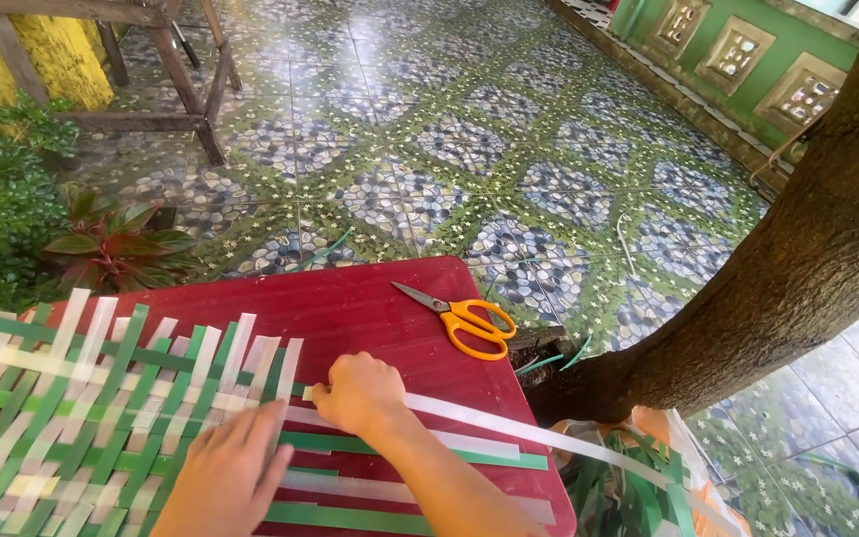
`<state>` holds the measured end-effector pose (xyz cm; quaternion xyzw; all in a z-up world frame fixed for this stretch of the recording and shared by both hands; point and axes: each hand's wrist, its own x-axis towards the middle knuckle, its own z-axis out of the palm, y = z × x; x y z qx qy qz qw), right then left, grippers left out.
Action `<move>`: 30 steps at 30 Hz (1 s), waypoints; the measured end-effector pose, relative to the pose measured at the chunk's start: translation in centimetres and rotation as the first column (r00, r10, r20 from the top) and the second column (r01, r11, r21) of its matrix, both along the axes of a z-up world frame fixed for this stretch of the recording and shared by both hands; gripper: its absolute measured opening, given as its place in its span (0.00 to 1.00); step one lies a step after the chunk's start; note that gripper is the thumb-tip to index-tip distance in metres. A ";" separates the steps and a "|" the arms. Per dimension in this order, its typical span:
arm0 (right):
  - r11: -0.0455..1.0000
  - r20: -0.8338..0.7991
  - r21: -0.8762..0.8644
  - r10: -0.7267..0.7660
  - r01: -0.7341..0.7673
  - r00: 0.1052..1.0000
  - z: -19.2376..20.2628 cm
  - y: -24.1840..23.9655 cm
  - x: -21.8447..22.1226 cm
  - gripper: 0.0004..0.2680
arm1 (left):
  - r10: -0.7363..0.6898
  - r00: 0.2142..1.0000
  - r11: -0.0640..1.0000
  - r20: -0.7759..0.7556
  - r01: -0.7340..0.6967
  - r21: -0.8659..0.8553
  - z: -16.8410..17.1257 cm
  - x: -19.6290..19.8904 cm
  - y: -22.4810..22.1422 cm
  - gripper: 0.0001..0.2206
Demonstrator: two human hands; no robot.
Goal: Weaving green and white plastic strips into a mat on a red table.
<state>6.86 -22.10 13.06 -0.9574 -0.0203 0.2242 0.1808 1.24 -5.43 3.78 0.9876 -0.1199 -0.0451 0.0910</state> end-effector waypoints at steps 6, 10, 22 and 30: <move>0.997 0.009 0.058 -0.056 0.056 0.998 -0.7 0.7 0.3 0.13 | 0.163 0.981 0.966 0.107 -0.137 -0.218 -0.6 3.3 0.3 0.16; 0.995 0.001 0.063 -0.075 0.075 0.997 -1.7 0.8 0.7 0.13 | 0.179 0.967 0.978 0.180 -0.154 -0.143 -1.0 3.9 -0.4 0.19; 0.978 -0.001 -0.148 0.148 -0.146 0.989 -2.3 2.7 1.8 0.12 | 0.316 0.947 0.889 -0.065 -0.319 -0.327 -0.5 3.9 0.0 0.21; 0.975 0.154 -0.068 0.221 -0.213 0.963 -3.7 2.1 1.2 0.13 | 0.345 0.908 0.728 -0.237 -0.418 -0.543 2.1 4.9 1.5 0.28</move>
